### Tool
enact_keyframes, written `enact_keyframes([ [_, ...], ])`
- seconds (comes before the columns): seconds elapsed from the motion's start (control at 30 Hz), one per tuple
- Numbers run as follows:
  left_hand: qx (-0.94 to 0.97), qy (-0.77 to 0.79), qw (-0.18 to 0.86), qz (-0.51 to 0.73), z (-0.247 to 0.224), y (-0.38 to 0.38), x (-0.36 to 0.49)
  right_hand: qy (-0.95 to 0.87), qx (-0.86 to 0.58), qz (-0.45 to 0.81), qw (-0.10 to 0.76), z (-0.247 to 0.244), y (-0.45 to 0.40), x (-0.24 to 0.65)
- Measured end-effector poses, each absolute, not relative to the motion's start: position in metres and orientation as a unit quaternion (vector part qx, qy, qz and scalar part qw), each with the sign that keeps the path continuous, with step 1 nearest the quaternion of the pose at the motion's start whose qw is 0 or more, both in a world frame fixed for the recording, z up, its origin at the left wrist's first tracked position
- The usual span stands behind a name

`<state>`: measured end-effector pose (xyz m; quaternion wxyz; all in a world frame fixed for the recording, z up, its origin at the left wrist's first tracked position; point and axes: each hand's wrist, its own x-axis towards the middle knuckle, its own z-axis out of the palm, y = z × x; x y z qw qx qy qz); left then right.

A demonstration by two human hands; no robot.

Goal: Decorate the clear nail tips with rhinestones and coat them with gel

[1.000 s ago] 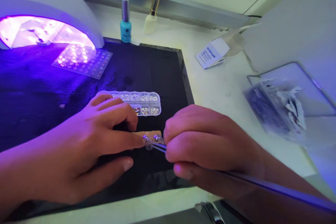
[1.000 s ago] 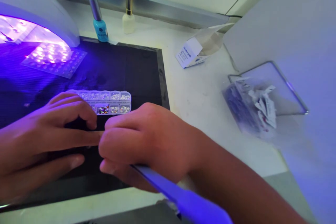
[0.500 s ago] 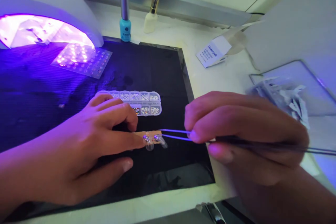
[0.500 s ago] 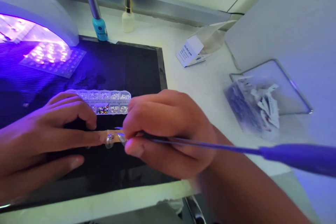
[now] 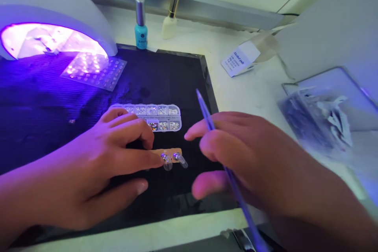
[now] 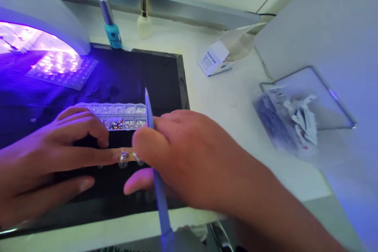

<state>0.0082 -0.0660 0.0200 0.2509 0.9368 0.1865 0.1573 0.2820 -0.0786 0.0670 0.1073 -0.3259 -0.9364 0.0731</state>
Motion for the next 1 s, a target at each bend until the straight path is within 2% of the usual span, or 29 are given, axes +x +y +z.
enact_keyframes([
  [0.23, 0.93, 0.197, 0.259, 0.171, 0.018, -0.068, 0.01, -0.95, -0.271, 0.07, 0.136, 0.052, -0.078, 0.273],
  [1.0, 0.935, 0.181, 0.259, 0.163, 0.018, -0.066, 0.01, -0.941, -0.257, 0.082, 0.206, 0.035, -0.081, 0.259],
])
